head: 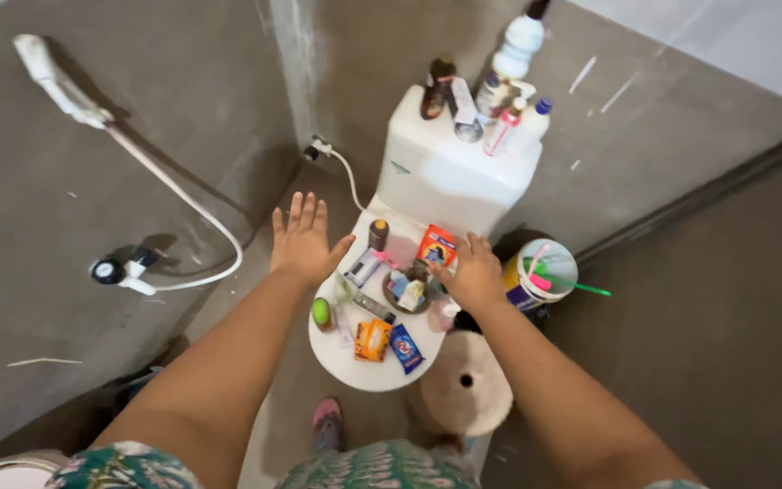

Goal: The person organizes toiletries by moving various bottles, soaps, and dental care items between a bathroom corner shelf and the top of a toilet tank.

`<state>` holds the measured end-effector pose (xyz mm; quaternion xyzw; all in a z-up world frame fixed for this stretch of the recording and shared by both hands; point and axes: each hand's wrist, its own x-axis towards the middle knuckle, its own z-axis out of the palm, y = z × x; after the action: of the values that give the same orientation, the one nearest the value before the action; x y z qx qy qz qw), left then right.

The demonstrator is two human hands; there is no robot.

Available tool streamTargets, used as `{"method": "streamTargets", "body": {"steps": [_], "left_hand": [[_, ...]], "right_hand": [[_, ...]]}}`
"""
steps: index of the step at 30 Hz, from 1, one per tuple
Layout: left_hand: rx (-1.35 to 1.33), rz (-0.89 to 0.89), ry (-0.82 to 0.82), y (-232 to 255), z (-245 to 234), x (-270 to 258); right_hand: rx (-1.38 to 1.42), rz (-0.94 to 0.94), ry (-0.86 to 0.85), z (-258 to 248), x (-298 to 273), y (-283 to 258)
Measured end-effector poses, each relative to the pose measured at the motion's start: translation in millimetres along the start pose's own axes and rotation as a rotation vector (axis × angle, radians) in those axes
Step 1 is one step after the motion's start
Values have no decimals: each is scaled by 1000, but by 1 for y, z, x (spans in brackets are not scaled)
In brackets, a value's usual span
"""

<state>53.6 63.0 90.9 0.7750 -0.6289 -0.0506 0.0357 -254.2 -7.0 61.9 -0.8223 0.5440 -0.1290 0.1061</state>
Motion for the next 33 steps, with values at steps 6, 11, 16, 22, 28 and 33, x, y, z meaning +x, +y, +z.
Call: {"method": "streamTargets", "body": {"steps": [6,11,16,22,28,33], "left_hand": [[-55,-3,49,-58,-29,-10],[-100,-34,58,-77,-45,-12],[-125,37,62,-65,-40,-8],[-81,62,-83,-35,-36,4],[-29,85,-153,-25,-21,10],[25,34,-274,-15,2,12]], "right_hand": [[-83,-37,-37,-21,1,-62],[-154,-82,41,-48,21,-79],[-140,-72,6,-40,24,-79],[-88,-128,54,6,15,-62],[-14,-54,-34,44,-2,-26],[26,-15,-58,70,1,10]]}}
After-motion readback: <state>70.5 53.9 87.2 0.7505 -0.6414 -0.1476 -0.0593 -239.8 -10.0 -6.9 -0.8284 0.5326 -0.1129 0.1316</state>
